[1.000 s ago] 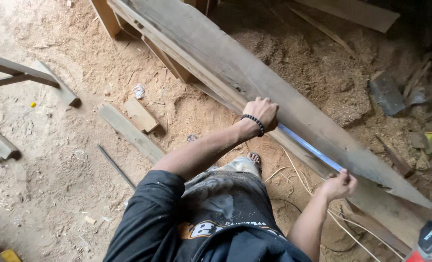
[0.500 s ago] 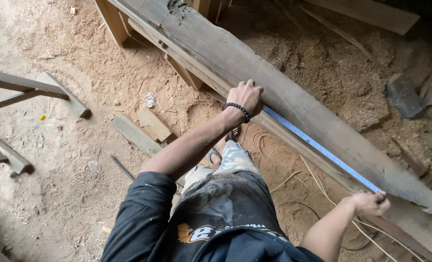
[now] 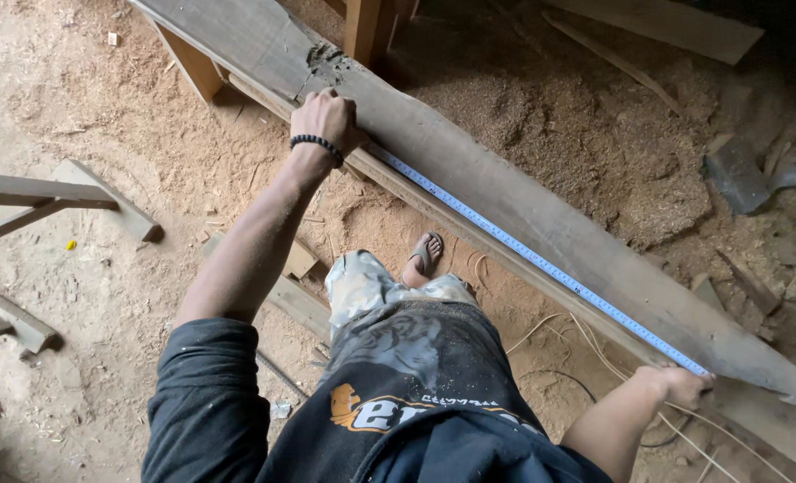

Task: The person measures and marks a wooden beam using a measuring tape and a pencil, and later handles the beam while checking its dimensions and quality in a workshop.

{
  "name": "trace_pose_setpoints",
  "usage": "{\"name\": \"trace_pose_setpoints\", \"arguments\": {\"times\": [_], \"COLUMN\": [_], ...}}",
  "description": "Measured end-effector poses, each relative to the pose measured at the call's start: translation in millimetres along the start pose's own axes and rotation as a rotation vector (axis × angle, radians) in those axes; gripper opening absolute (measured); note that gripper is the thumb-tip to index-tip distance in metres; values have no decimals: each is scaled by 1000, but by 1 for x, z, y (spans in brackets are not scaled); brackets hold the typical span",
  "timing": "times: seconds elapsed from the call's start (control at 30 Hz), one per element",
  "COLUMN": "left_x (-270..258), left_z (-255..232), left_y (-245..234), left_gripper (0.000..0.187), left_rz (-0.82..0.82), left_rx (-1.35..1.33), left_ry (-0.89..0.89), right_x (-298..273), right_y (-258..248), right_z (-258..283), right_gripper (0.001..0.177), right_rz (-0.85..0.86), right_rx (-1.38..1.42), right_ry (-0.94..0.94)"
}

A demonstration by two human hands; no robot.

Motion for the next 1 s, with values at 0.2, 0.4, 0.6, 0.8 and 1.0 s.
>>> {"name": "trace_pose_setpoints", "arguments": {"times": [0.2,0.4,0.6,0.8,1.0], "left_x": [5,8,23,53,58], "left_z": [2,7,19,93,103], "left_y": [-6,-16,-37,-70,-65], "left_gripper": [46,44,36,40,39], "left_rz": [67,216,337,270,280], "left_rx": [50,64,101,212,199], "left_ry": [42,102,169,139,180], "right_x": [-45,-173,-363,-458,-457], "right_y": [10,-8,17,39,50], "right_z": [-14,16,48,41,0], "right_gripper": [20,49,31,58,76], "right_rz": [149,174,487,959,976], "right_rx": [116,278,-206,-938,-1152], "right_ry": [103,-832,-1317,-934,-1138]}}
Point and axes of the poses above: each hand's wrist, its own x-axis towards the middle knuckle, its own y-axis out of the palm, z = x × y, the point moved 6 cm from there along x, towards the middle knuckle, and after that the axes turned 13 degrees about -x, right-handed, at the moved point
